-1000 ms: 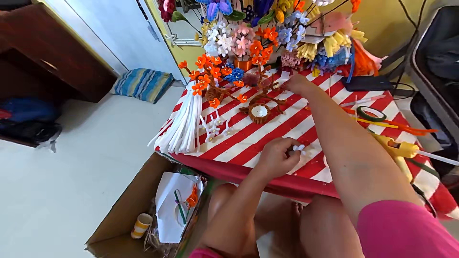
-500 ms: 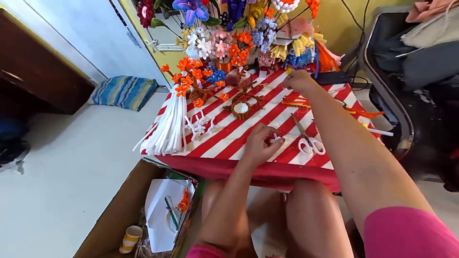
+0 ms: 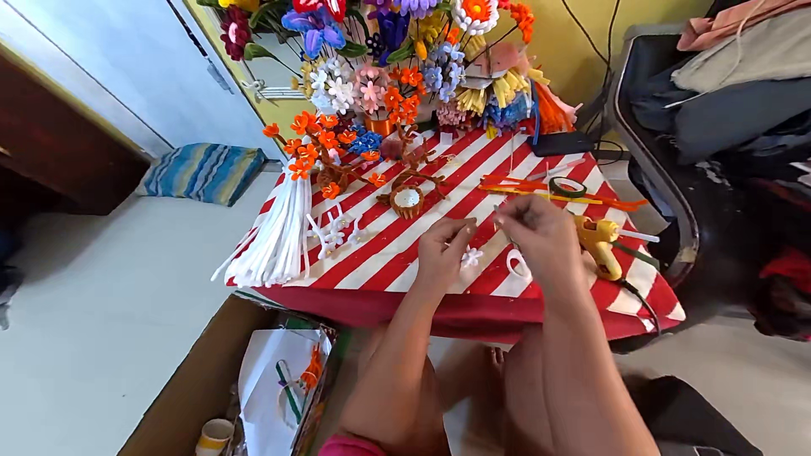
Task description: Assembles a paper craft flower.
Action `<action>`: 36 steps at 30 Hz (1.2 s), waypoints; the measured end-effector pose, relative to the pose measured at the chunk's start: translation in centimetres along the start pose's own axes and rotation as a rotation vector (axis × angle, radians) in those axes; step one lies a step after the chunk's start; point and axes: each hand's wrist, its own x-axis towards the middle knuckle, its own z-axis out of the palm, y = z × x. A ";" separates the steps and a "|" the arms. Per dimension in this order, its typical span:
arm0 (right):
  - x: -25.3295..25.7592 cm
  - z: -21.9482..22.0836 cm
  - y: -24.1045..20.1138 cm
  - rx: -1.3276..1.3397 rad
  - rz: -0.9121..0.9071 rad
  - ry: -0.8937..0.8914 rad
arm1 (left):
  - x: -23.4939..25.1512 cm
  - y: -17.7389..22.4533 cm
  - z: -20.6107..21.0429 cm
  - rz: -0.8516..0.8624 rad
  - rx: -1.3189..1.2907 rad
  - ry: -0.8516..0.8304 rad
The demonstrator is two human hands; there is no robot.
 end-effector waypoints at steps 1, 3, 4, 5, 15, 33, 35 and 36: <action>-1.4 0.3 1.0 0.093 -0.045 0.029 | -0.1 0.3 -0.1 0.003 -0.004 -0.033; -2.7 0.7 2.2 0.244 -0.098 0.044 | -0.3 0.5 -0.2 0.005 -0.038 -0.060; -2.9 0.8 2.5 0.287 -0.109 0.033 | -0.4 0.5 -0.1 0.005 -0.076 -0.061; -2.9 0.7 2.6 0.313 -0.115 0.018 | -0.4 0.5 0.0 0.011 -0.125 -0.065; -2.7 -0.2 2.9 0.414 -0.116 0.036 | 0.0 -0.4 1.4 0.087 -0.399 -0.114; -2.3 -2.2 3.7 0.243 -0.141 -0.236 | 0.3 0.4 -0.1 0.133 -0.159 -0.260; -2.3 -2.4 3.7 0.223 -0.140 -0.261 | 0.4 0.3 -0.3 0.176 -0.103 -0.302; -2.2 -2.6 3.7 0.215 -0.142 -0.272 | 0.5 0.3 -0.4 0.193 -0.081 -0.320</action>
